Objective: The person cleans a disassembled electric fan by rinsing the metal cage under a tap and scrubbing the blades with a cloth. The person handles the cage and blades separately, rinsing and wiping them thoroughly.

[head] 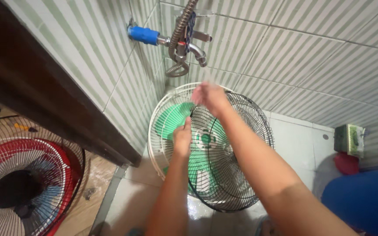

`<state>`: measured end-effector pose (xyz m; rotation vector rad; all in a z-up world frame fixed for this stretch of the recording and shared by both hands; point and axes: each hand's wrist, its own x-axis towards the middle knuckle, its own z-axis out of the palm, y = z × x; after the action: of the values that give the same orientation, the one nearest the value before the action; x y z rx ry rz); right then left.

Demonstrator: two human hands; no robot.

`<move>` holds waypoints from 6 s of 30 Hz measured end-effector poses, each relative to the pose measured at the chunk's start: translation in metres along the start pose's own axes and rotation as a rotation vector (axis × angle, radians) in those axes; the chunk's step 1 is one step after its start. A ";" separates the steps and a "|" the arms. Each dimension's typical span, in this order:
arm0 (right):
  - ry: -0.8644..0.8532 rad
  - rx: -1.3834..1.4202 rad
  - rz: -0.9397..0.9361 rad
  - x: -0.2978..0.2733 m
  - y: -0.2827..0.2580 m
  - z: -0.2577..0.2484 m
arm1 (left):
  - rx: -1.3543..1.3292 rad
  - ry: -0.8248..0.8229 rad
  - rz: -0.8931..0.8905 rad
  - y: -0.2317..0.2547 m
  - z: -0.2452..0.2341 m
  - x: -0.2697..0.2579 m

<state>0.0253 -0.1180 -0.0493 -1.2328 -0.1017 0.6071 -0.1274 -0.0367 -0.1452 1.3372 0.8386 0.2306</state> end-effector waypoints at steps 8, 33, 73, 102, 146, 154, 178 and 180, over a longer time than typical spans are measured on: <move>-0.124 -1.979 -0.292 -0.033 -0.066 0.034 | -0.041 -0.123 0.087 0.045 -0.029 -0.017; 0.153 -1.948 -1.136 -0.066 -0.058 0.088 | -0.476 -0.161 -0.346 0.015 -0.095 0.010; 0.148 -1.204 -0.317 -0.146 0.017 -0.006 | 0.829 0.226 0.507 0.074 -0.067 0.003; 0.649 -1.318 -0.865 -0.146 0.016 -0.052 | 1.406 0.044 1.297 0.149 0.057 -0.065; 0.517 -1.179 -0.489 -0.170 -0.005 -0.123 | 0.313 -0.066 0.422 0.090 0.070 0.090; 0.791 -1.059 -0.086 -0.130 0.017 -0.117 | 0.003 -0.083 0.095 0.036 0.038 0.018; 0.699 -1.044 -0.203 -0.166 -0.030 -0.075 | 0.568 0.019 0.402 0.158 0.101 0.051; 0.655 -1.062 -0.231 -0.168 -0.030 -0.069 | 0.549 0.056 0.269 0.160 0.091 0.050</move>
<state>-0.0770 -0.2645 -0.0048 -2.3486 -0.0050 -0.1398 0.0151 -0.0346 -0.0186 1.9711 0.7961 0.2584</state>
